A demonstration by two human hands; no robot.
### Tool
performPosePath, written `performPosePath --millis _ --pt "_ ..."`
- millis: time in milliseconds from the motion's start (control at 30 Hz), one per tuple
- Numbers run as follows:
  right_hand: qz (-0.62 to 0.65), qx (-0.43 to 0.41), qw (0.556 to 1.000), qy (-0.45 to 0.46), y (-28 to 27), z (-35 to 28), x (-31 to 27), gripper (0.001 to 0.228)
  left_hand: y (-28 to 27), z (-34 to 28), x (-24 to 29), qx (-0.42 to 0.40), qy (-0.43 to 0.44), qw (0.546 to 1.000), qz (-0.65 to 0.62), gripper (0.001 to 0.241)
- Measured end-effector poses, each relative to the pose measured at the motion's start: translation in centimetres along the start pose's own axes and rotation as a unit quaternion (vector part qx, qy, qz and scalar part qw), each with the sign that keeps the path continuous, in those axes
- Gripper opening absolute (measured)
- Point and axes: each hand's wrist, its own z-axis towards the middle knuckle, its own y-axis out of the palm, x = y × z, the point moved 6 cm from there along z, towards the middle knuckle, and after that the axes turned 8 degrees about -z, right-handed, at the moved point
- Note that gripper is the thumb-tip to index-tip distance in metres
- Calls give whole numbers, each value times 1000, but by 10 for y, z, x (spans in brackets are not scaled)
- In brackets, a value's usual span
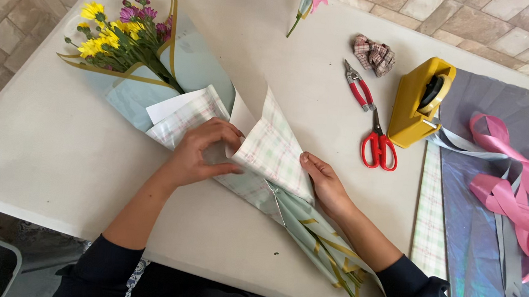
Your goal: The person wraps a bouquet of yellow and purple flowers using multiple layers of light blue and plaid patterned paper. They secure the wrapping with tape from a dispenser and use scissors to cut paper.
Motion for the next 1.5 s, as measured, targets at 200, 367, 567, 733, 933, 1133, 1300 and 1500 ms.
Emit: performPosePath --millis 200,367,567,733,933,1133,1300,1500 --pt "3 51 998 -48 2 -8 -21 20 3 -2 -1 39 18 999 29 12" --pt "-35 96 992 -69 9 -12 -27 23 4 -3 -9 55 15 998 20 12" --pt "-243 61 967 -49 24 -16 -34 26 -1 -5 -17 129 -22 991 20 15" --pt "-380 38 913 -145 52 -22 -58 23 -2 -1 0 127 7 992 9 19" --pt "-378 15 915 -138 67 -20 -78 17 -5 -6 1 126 29 992 9 20" --pt "-357 -68 895 -260 90 -33 -108 18 -6 -6 9 108 46 993 -7 18" --pt "-352 -70 888 -288 85 -50 -127 19 -9 -11 -3 119 60 991 10 21" --pt "-401 -202 868 -212 94 -80 -128 60 -12 -11 -3 129 60 990 6 20"
